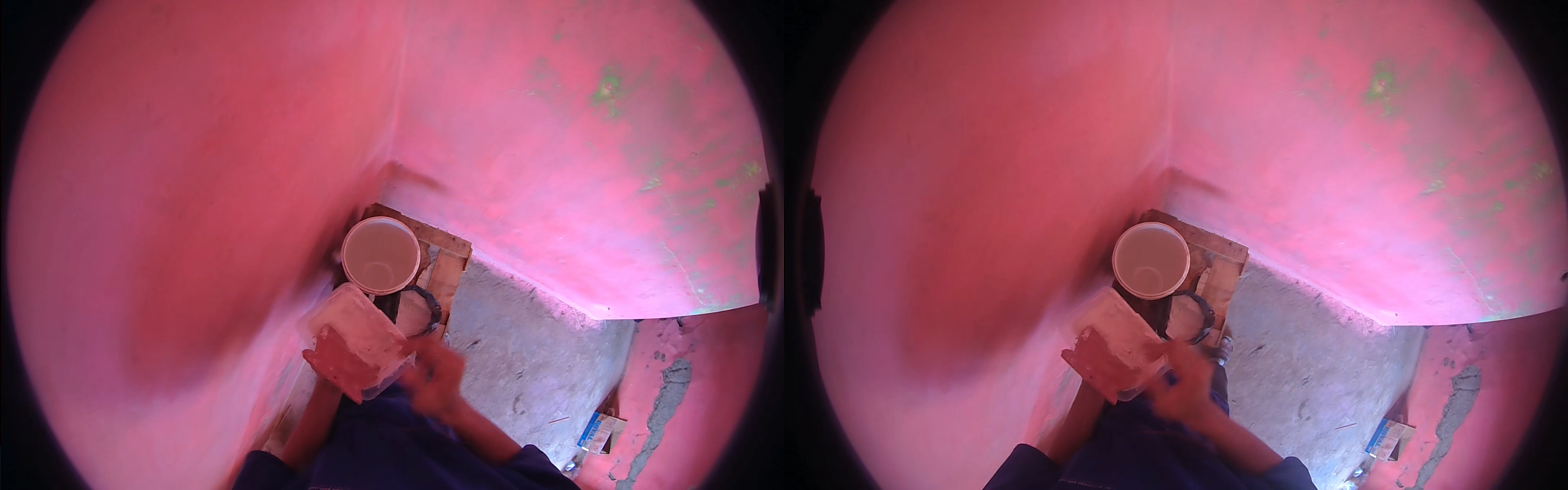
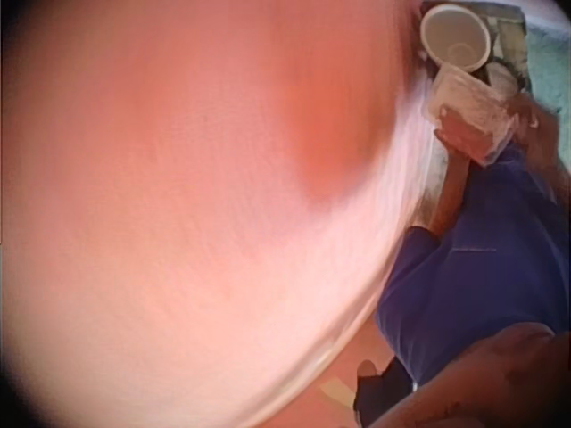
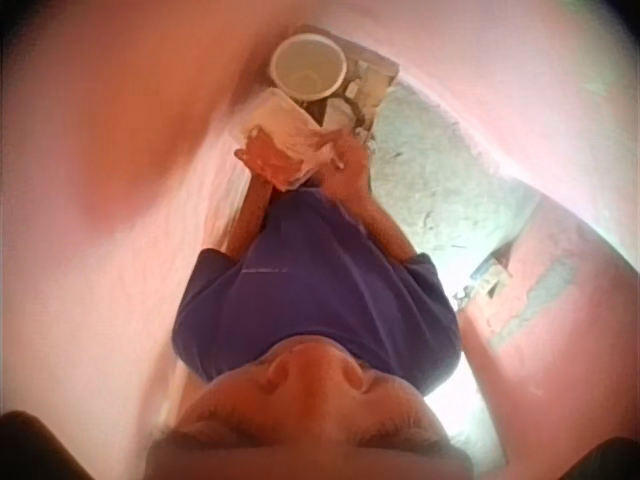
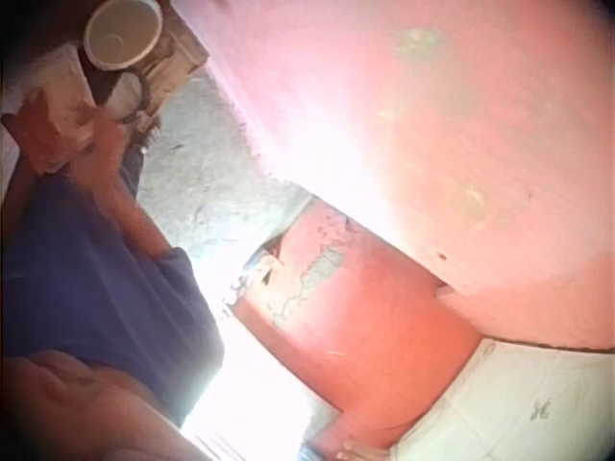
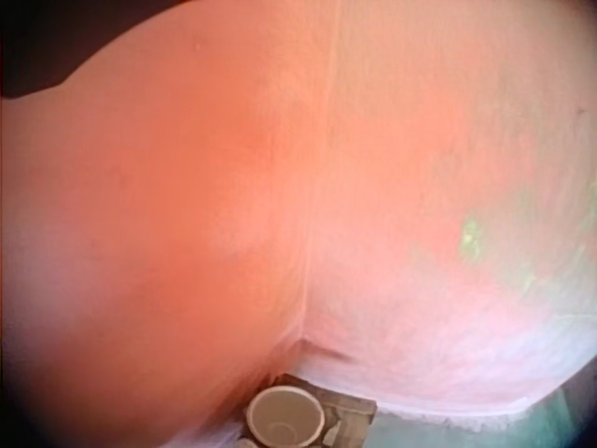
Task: The person mixes a white paste in a plastic container using a trowel, then applies the paste to a pink wall. The person repeatedly scoops and spreads the material, then smooths it onto the wall surface.
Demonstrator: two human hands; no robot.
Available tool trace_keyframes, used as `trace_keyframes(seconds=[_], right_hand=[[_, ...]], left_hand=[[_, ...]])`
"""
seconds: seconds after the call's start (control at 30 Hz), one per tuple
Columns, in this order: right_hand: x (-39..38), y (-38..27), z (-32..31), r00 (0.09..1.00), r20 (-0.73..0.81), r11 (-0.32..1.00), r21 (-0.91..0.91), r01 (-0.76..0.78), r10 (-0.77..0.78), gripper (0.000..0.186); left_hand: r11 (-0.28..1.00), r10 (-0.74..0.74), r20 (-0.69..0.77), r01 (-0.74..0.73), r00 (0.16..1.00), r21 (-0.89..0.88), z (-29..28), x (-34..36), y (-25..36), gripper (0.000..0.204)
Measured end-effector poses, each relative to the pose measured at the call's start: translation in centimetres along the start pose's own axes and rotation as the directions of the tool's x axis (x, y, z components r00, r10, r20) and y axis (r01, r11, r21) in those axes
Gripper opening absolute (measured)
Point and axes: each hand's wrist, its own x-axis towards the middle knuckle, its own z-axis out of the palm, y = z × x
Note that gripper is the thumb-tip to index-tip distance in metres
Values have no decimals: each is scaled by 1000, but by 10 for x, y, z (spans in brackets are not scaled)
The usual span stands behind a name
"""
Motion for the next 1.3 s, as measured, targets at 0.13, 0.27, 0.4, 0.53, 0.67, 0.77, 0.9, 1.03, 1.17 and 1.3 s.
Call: trace_keyframes(seconds=[0.13, 0.27, 0.4, 0.53, 0.67, 0.77, 0.9, 1.03, 1.17, 1.3], right_hand=[[66, 134, 24, 978, -79, 888, -409, -210, 195, 30], [90, 192, 77, 946, 243, 710, -704, 21, 213, 39], [90, 237, 108, 904, 347, 691, -718, 85, 250, 29], [95, 228, 98, 927, 280, 765, -644, -11, 249, 19], [96, 198, 78, 946, 212, 831, -548, -92, 244, 16], [96, 179, 66, 973, 141, 929, -347, -126, 185, 16], [98, 127, 51, 983, 76, 964, -220, -146, 166, 17], [94, 75, 39, 990, 56, 974, -191, -118, 131, 17], [86, 54, 40, 996, 86, 976, -219, 19, 0, 16], [83, 51, 42, 976, 131, 929, -306, 208, -176, 16]], left_hand=[[1000, -25, -29, 25, 999, -14, -12, -2, 6, 107], [1000, -14, -54, 13, 998, -19, -26, -10, 14, 106], [999, -23, -53, 22, 998, -25, -33, -10, 20, 104], [999, -15, -50, 13, 999, -47, -39, -6, 24, 103], [998, -11, -25, 10, 1000, -65, -46, -4, 24, 102], [997, -9, -4, 9, 1000, -75, -47, -1, 25, 101], [999, 4, -19, -4, 1000, -50, -24, 13, 28, 95], [991, -35, 154, 55, 988, -126, -4, 19, 31, 94], [967, -60, 274, 125, 960, -224, -12, 32, 22, 95], [977, -36, 268, 91, 963, -195, -10, 38, 14, 96]])
